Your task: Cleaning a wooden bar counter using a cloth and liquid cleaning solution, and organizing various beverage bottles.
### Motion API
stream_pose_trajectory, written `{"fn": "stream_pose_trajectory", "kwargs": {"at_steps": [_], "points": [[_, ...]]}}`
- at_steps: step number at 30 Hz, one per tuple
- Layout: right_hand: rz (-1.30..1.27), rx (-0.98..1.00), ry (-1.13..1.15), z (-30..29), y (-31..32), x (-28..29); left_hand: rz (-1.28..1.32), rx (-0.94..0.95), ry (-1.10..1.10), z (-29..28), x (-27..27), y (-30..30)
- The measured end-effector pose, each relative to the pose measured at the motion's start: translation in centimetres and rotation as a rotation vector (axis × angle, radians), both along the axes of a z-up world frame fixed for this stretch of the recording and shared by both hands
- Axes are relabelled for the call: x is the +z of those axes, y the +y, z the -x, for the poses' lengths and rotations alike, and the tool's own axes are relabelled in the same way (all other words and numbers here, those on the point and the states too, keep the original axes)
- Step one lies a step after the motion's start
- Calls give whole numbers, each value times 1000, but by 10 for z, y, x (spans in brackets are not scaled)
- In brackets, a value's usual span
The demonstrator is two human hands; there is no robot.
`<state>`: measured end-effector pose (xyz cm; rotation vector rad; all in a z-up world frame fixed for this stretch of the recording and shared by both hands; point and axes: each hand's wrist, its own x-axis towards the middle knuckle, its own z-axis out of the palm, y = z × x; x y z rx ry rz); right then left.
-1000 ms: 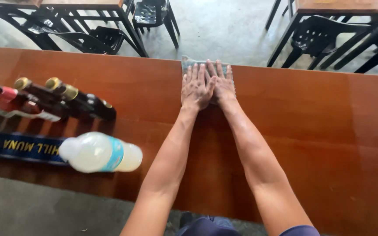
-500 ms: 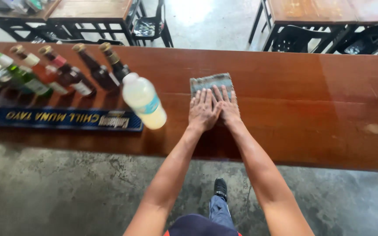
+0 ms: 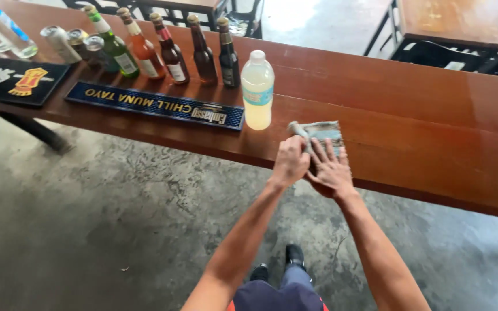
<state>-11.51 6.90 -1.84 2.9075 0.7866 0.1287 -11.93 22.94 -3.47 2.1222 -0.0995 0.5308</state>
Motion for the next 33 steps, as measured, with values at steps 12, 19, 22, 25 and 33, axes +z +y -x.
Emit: {"fn": "stream_pose_trajectory", "kwargs": {"at_steps": [12, 19, 22, 25, 33], "points": [[-198, 51, -80, 23, 4, 1, -157, 240, -89, 41, 56, 45], [-305, -43, 3, -1, 5, -15, -631, -39, 69, 43, 21, -13], [-345, 32, -124, -20, 4, -20, -527, 88, 32, 13, -14, -18], [-256, 18, -101, -29, 6, -8, -550, 12, 192, 1, 8, -13], [-164, -49, -37, -105, -1, -18, -612, -101, 232, -79, 22, -7]]}}
